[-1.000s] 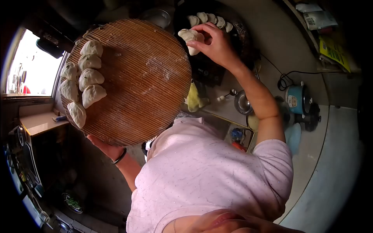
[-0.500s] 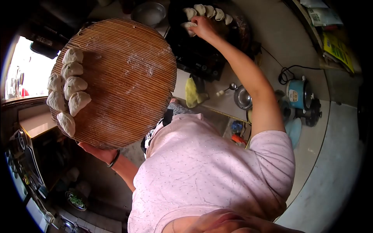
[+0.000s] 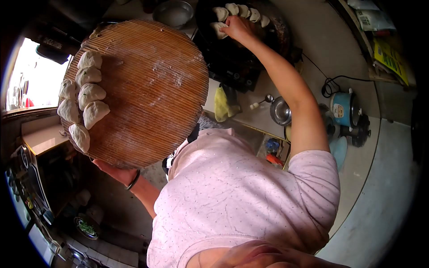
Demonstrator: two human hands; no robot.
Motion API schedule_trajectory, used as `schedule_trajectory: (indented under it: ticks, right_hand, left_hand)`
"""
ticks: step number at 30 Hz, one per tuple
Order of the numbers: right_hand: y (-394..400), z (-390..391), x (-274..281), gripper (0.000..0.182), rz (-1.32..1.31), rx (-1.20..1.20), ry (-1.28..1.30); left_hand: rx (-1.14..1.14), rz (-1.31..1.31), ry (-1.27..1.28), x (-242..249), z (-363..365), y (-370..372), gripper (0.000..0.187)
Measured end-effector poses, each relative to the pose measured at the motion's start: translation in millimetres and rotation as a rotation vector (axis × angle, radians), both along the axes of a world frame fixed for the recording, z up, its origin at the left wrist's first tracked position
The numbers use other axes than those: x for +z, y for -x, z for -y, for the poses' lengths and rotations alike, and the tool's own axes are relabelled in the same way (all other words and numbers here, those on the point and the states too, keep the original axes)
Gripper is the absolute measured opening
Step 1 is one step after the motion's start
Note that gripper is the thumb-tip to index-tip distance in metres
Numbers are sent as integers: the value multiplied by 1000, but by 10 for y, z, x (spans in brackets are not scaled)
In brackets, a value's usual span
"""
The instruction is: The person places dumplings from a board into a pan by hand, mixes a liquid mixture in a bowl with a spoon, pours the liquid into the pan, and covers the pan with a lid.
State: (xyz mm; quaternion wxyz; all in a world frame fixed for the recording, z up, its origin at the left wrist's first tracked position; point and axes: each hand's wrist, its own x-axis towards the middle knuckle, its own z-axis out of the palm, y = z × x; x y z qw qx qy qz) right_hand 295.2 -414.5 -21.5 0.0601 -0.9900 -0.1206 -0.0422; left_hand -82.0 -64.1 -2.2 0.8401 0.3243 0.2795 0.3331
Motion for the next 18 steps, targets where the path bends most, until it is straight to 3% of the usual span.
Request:
schedule_trajectory:
  ticks: [4, 6, 8, 12, 14, 18]
  right_hand:
    - [9, -134, 173, 32, 111, 20, -117]
    - [147, -343, 417, 30, 263, 283, -387]
    - [566, -840, 881, 20, 205, 497, -549]
    - [1559, -1714, 1411, 33, 169, 1072, -504]
    - [1893, -2076, 1393, 46, 296, 1116, -381]
    - [1985, -2533, 1195, 40, 532, 1109, -278]
  left_hand:
    - [-125, 135, -7, -102, -52, 33, 61]
    - [-134, 159, 7, -103, -77, 56, 59]
    - [-111, 136, -18, -61, -39, 41, 59]
    - [-175, 220, -14, -118, -55, 61, 58]
    - [-204, 242, -16, -57, 11, 37, 59]
    - [-233, 254, -65, 14, 67, 15, 60]
